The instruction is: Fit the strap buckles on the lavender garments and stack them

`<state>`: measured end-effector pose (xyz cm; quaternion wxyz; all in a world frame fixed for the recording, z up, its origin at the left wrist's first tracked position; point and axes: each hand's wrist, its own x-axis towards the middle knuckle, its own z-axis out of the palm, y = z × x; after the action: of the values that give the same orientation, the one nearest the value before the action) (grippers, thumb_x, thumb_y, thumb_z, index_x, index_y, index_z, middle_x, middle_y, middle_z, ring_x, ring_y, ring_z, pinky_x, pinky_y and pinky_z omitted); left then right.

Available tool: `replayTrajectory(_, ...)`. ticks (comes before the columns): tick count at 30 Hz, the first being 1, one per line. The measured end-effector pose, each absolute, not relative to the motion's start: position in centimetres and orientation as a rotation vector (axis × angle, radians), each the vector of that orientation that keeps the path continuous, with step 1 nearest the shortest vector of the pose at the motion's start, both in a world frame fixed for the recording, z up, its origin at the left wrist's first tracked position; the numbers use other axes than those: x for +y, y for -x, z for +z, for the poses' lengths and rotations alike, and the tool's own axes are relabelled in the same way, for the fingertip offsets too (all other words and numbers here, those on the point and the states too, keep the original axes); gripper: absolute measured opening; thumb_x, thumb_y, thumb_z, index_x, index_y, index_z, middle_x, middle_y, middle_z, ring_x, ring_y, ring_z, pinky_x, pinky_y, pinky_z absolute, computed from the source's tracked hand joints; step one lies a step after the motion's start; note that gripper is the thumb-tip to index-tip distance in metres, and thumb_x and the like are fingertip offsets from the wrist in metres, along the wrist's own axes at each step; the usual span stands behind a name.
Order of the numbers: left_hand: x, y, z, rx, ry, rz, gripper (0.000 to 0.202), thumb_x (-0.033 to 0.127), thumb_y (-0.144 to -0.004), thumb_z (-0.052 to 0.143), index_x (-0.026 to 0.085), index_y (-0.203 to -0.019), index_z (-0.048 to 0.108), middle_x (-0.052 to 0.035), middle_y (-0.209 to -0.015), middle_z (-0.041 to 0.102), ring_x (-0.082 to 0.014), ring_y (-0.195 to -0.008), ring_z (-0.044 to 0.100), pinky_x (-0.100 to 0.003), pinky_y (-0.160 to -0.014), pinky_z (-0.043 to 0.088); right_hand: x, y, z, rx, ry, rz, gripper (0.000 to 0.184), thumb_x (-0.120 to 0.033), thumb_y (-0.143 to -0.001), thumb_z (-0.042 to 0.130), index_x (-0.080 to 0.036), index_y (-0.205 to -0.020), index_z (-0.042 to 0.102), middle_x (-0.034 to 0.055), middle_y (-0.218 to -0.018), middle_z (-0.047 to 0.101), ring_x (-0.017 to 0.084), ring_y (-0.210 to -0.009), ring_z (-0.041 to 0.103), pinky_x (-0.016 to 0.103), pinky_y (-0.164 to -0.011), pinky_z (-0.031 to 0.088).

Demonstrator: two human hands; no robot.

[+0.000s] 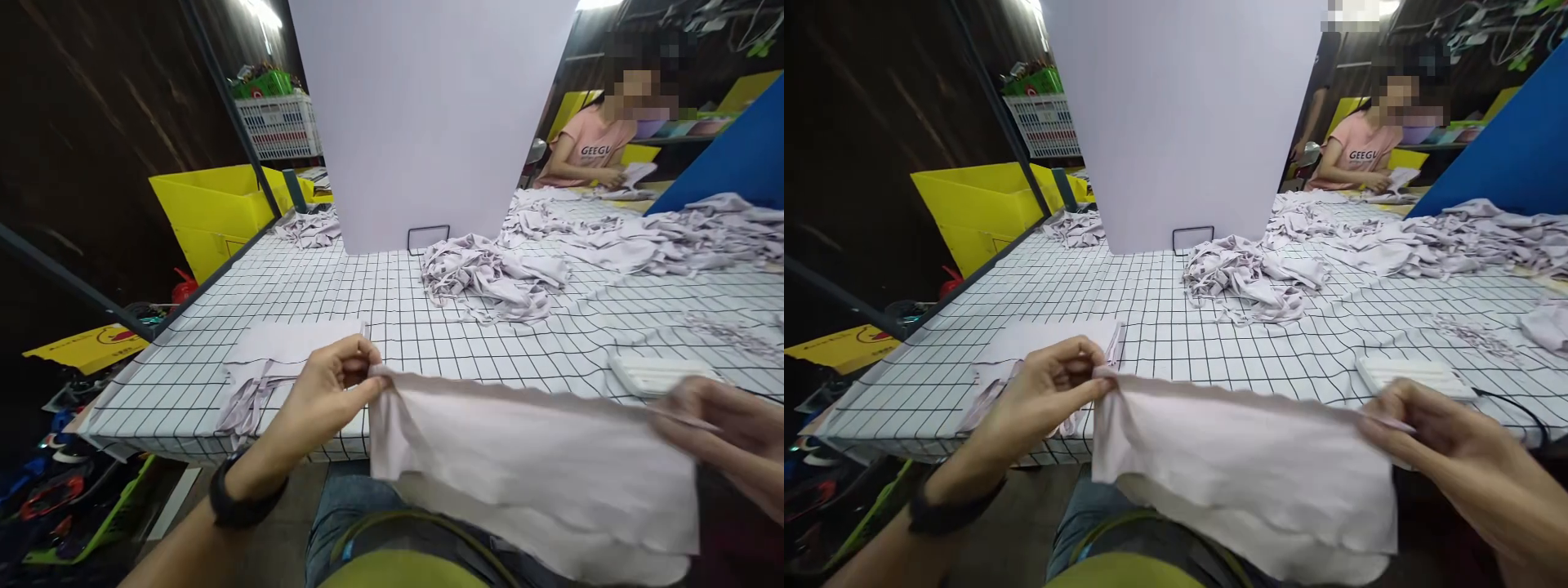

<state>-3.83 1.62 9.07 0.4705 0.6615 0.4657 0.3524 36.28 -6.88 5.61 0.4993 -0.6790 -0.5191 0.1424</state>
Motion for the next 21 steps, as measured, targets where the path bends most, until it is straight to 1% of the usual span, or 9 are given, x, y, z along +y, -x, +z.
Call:
replayTrajectory(2,4.3,2.8,7.0,1.21,-1.603,0.835,0.016,0.026,-0.085,0.065,0.02,-0.097,0.057,0.0,-0.076,0.069,-0.0155,-0.071,0.065,-0.022,-0.057,0.045,-3.2,-35.7,4.8,-1.34,1.705,0.676,0.046,-0.067,-0.059,0.087,-0.028,-0.069,0.064,0.0075,-0.064,0.063,0.024,-0.057,0.061,0.037,-0.048,0.046)
replayTrajectory(4,7.2,1.8,4.6,1.346,-1.706,0.773,0.013,0.02,-0.087,0.058,0.02,-0.1,0.056,0.0028,-0.067,0.064,-0.0157,-0.066,0.062,-0.023,-0.056,0.044,0.4,-34.7,3.3,-1.371,1.728,0.827,0.048,-0.066,-0.065,0.082,-0.027,-0.089,0.067,0.0066,-0.07,0.069,0.027,-0.067,0.067,0.036,-0.055,0.049)
replayTrajectory(5,8.5,1.4,3.5,1.443,-1.805,0.705,0.013,0.016,-0.087,0.055,0.02,-0.099,0.056,0.0037,-0.063,0.06,-0.0158,-0.064,0.061,-0.024,-0.057,0.044,2.1,-34.2,2.4,-1.42,1.749,0.806,0.049,-0.066,-0.068,0.079,-0.026,-0.095,0.067,0.0036,-0.067,0.067,0.026,-0.067,0.067,0.035,-0.057,0.048)
replayTrajectory(7,10.6,0.4,1.6,1.595,-2.003,0.534,0.02,0.008,-0.086,0.051,0.019,-0.101,0.057,0.0018,-0.065,0.06,-0.018,-0.066,0.061,-0.028,-0.063,0.047,4.9,-33.1,0.5,-1.449,1.838,0.654,0.047,-0.061,-0.066,0.078,-0.024,-0.091,0.065,0.0004,-0.063,0.064,0.024,-0.061,0.064,0.034,-0.058,0.048)
replayTrajectory(10,11.8,-1.3,0.1,1.649,-2.147,0.418,0.031,0.003,-0.083,0.051,0.015,-0.11,0.059,-0.0108,-0.097,0.069,-0.0268,-0.093,0.065,-0.04,-0.082,0.051,6.9,-32.0,-1.6,-1.403,1.909,0.491,0.045,-0.045,-0.063,0.08,-0.023,-0.099,0.065,-0.0022,-0.063,0.063,0.022,-0.061,0.062,0.035,-0.065,0.048)
replayTrajectory(12,11.4,-2.7,-0.1,1.595,-2.27,0.42,0.03,0.006,-0.086,0.052,0.014,-0.114,0.06,-0.0167,-0.119,0.065,-0.0323,-0.112,0.059,-0.048,-0.093,0.049,6.3,-31.8,-2.3,-1.346,1.929,0.417,0.044,-0.041,-0.068,0.074,-0.022,-0.107,0.065,-0.0013,-0.067,0.065,0.023,-0.065,0.063,0.036,-0.07,0.049)
replayTrajectory(14,10.4,-4.5,-0.3,1.403,-2.46,0.423,0.028,0.009,-0.09,0.049,0.016,-0.115,0.061,-0.0159,-0.126,0.063,-0.0327,-0.121,0.055,-0.05,-0.1,0.047,4.3,-31.8,-2.7,-1.278,1.953,0.343,0.042,-0.044,-0.076,0.066,-0.021,-0.111,0.065,0.002,-0.074,0.068,0.024,-0.07,0.066,0.038,-0.074,0.051)
replayTrajectory(17,8.9,-7.6,-0.9,0.899,-2.651,0.397,0.033,0.009,-0.094,0.045,0.019,-0.121,0.062,-0.0126,-0.134,0.062,-0.0279,-0.129,0.052,-0.047,-0.111,0.044,-0.2,-31.6,-3.6,-1.13,1.978,0.176,0.042,-0.05,-0.084,0.058,-0.02,-0.112,0.065,0.0081,-0.087,0.072,0.026,-0.076,0.067,0.04,-0.078,0.053)
replayTrajectory(21,8.3,-11.3,-1.9,0.562,-2.702,0.315,0.041,0.01,-0.098,0.042,0.018,-0.135,0.056,-0.0141,-0.149,0.053,-0.0264,-0.138,0.048,-0.047,-0.12,0.037,-3.7,-31.9,-4.7,-1.085,1.986,0.031,0.038,-0.052,-0.087,0.057,-0.019,-0.103,0.068,0.0121,-0.091,0.073,0.027,-0.076,0.068,0.041,-0.077,0.054)
